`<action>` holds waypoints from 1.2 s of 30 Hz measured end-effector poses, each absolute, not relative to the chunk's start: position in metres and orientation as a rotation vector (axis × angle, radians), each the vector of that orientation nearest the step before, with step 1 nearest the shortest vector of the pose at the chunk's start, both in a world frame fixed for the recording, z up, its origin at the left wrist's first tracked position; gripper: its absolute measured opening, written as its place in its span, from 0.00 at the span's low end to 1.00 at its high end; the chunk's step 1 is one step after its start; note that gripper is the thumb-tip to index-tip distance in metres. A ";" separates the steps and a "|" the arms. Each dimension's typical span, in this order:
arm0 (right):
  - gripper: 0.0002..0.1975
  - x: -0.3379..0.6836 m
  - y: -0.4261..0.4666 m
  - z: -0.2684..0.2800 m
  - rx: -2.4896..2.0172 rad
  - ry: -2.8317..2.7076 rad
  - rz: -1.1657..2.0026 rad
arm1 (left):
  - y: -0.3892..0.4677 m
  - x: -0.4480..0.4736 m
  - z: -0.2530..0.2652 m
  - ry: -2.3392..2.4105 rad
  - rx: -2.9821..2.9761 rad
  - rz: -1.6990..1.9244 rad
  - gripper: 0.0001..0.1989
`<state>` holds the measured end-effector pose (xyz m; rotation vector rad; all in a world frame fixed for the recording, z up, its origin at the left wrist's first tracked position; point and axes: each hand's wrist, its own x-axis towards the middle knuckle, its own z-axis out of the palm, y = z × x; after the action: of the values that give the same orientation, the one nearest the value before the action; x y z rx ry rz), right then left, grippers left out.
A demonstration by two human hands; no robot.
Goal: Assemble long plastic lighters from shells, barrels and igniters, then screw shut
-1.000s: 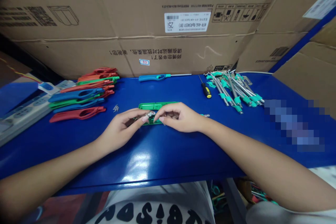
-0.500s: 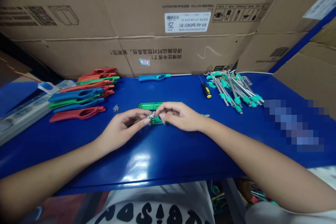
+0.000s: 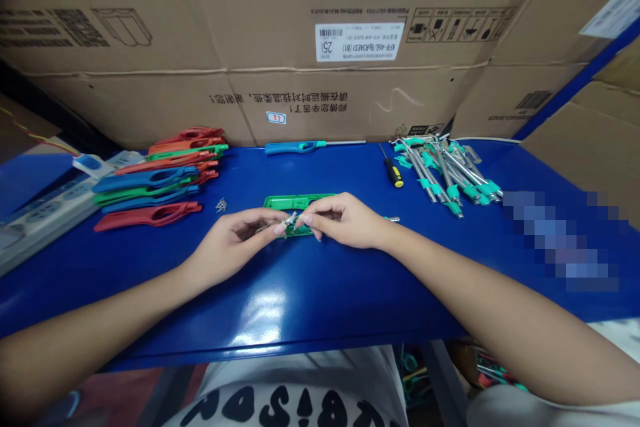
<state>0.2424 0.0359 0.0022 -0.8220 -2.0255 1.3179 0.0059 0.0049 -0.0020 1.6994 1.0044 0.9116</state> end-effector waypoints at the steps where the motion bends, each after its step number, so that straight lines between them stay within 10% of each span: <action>1: 0.19 0.242 0.036 0.002 -0.832 -2.012 1.320 | 0.005 0.006 -0.002 1.010 1.702 0.908 0.13; 36: 0.18 0.242 0.035 0.005 -0.829 -2.065 1.305 | 0.004 0.006 -0.002 1.068 1.808 0.836 0.12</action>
<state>0.2417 0.0350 0.0053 -0.8292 -2.0651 1.3046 0.0055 0.0038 -0.0016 1.8079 1.0677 0.8362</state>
